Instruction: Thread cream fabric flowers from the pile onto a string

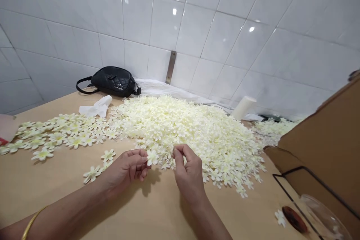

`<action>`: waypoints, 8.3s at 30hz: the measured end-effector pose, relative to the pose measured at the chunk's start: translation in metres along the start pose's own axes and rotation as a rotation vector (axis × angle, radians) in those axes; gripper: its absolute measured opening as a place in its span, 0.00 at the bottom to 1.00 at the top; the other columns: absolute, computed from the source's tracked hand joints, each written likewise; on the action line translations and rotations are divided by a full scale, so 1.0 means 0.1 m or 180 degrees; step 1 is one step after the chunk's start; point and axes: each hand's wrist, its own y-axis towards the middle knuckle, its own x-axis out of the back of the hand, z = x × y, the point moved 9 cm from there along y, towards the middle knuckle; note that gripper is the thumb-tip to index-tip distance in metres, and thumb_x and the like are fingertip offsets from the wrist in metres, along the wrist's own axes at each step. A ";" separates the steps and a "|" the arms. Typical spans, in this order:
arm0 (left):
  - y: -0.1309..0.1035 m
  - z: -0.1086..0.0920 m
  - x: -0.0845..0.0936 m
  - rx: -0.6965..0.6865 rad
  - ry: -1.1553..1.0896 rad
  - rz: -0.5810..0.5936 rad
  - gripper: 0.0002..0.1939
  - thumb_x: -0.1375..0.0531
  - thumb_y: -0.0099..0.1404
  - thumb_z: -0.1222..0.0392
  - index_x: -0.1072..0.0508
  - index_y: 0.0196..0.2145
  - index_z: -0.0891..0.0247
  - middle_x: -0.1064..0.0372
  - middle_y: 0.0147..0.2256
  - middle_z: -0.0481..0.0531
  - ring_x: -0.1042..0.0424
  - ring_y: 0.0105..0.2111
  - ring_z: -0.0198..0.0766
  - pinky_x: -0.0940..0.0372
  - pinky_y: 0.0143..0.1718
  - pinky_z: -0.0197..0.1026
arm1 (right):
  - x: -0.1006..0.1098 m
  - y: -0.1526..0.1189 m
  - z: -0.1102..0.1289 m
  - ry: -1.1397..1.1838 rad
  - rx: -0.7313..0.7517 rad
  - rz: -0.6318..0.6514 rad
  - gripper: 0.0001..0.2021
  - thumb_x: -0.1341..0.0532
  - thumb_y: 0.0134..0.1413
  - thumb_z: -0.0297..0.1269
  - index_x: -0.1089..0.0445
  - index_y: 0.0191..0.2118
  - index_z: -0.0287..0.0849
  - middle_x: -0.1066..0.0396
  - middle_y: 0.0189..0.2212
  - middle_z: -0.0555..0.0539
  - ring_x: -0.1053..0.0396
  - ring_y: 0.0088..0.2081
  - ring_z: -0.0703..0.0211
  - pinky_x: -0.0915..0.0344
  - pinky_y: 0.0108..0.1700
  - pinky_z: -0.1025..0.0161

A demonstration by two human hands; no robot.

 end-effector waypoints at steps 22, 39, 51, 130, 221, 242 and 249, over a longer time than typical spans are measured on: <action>0.05 -0.04 0.14 -0.0227 -0.0020 -0.0122 0.04 0.41 0.47 0.66 0.35 0.21 0.67 0.37 0.16 0.47 0.38 0.15 0.29 0.42 0.19 0.32 | 0.02 0.43 0.40 -0.1463 0.1090 -0.0269 0.06 0.48 0.52 0.32 0.36 0.29 0.42 0.32 0.27 0.49 0.37 0.32 0.59 0.46 0.37 0.61; -0.03 0.05 0.00 -0.0128 -0.0370 0.0177 0.02 0.44 0.53 0.69 0.34 0.25 0.66 0.35 0.16 0.47 0.38 0.16 0.28 0.43 0.20 0.30 | -0.48 -0.11 0.08 0.0256 -0.0076 0.0863 0.08 0.47 0.54 0.35 0.34 0.28 0.42 0.33 0.24 0.53 0.37 0.28 0.65 0.42 0.31 0.67; 0.01 -0.03 0.03 -0.0143 0.0141 0.0191 0.05 0.40 0.49 0.67 0.35 0.22 0.66 0.35 0.16 0.47 0.37 0.17 0.29 0.42 0.21 0.32 | -0.46 -0.14 0.16 0.0183 0.0110 0.0816 0.07 0.47 0.54 0.35 0.35 0.29 0.41 0.33 0.25 0.52 0.37 0.28 0.65 0.43 0.30 0.68; -0.03 0.03 -0.08 -0.0061 -0.0076 0.0595 0.05 0.40 0.53 0.64 0.33 0.24 0.69 0.33 0.20 0.51 0.35 0.18 0.29 0.40 0.23 0.33 | -0.40 -0.20 0.23 -0.0129 0.0755 0.0622 0.10 0.50 0.55 0.31 0.32 0.32 0.42 0.33 0.26 0.49 0.36 0.28 0.63 0.41 0.31 0.67; -0.05 0.03 -0.02 -0.0016 0.0225 0.0105 0.09 0.38 0.48 0.65 0.38 0.22 0.66 0.34 0.17 0.48 0.37 0.16 0.28 0.42 0.19 0.32 | -0.23 -0.13 0.00 0.0987 -0.0483 0.0186 0.09 0.44 0.51 0.38 0.31 0.30 0.39 0.34 0.23 0.50 0.37 0.28 0.63 0.38 0.31 0.65; 0.02 0.06 0.03 -0.0031 0.0071 0.0176 0.10 0.38 0.49 0.61 0.36 0.21 0.67 0.34 0.19 0.50 0.37 0.16 0.28 0.42 0.20 0.32 | 0.09 0.35 0.35 -0.1795 0.1586 -0.0655 0.11 0.48 0.52 0.31 0.33 0.40 0.39 0.35 0.36 0.42 0.38 0.39 0.53 0.41 0.41 0.55; 0.01 0.06 0.03 0.0024 -0.0123 0.0237 0.08 0.37 0.48 0.62 0.32 0.22 0.68 0.34 0.19 0.49 0.36 0.18 0.28 0.42 0.22 0.33 | -0.34 -0.21 0.54 -0.0609 0.1426 0.0653 0.06 0.47 0.53 0.29 0.34 0.35 0.41 0.34 0.31 0.46 0.35 0.32 0.61 0.38 0.33 0.65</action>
